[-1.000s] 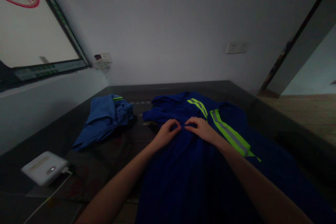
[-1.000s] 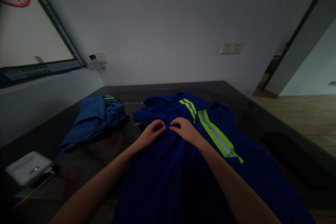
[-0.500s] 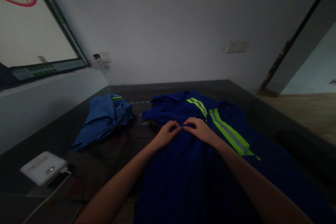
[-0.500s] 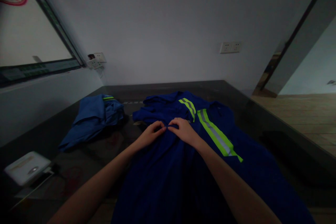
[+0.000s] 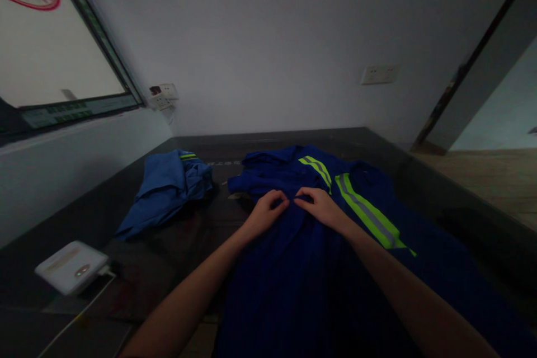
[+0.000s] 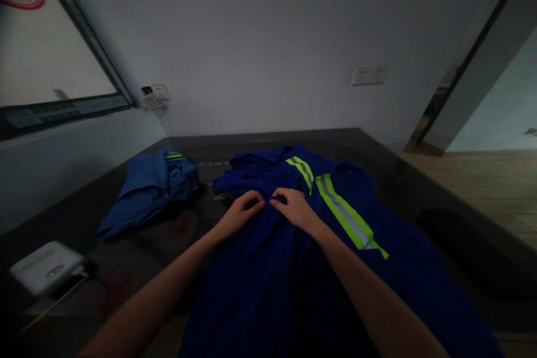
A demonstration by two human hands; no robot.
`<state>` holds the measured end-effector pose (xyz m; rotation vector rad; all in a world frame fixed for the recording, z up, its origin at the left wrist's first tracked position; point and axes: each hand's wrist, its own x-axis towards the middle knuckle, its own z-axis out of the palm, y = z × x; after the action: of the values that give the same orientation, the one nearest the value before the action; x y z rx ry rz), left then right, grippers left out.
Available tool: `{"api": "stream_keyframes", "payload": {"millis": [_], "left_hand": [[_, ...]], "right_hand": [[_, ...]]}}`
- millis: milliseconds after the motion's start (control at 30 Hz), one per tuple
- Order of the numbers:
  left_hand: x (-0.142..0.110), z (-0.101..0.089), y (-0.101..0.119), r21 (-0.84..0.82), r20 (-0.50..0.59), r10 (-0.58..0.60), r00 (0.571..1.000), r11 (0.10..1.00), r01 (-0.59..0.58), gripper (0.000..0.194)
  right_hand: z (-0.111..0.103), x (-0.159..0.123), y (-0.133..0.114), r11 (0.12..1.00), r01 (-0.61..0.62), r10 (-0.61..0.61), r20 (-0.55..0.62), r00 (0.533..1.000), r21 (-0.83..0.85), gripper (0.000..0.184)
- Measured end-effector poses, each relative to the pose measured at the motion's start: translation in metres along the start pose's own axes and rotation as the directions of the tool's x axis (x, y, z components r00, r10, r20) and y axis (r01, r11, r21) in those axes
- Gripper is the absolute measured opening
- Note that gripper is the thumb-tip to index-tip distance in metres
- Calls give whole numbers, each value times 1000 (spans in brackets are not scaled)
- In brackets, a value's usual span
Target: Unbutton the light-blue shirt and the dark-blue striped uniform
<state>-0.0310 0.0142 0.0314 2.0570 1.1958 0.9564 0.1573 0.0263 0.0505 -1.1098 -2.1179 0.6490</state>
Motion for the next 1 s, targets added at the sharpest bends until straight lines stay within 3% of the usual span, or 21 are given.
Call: {"api": "stream_keyframes", "payload": {"millis": [267,467,633,1000], "left_hand": [[-1,-1,-1,20,-13,63,998,998,-62,13],[-3,-2,6,105,-89,97,991,991,-88,12],[-6,0,9,246,-159,119,980,966,-78,13],[-12,6,15,548,-153,141,978,836,-35,16]], "right_hand": [[-1,0,1,999,-23,24,-37,999,26,10],[-2,-1,-4,1000,-17,19,-59,998,25,11],[3,-3,-9,1000,27,-25,-74,997,14,11],[18,-6,-8,987,155,-159,-87,983,-47,8]]}}
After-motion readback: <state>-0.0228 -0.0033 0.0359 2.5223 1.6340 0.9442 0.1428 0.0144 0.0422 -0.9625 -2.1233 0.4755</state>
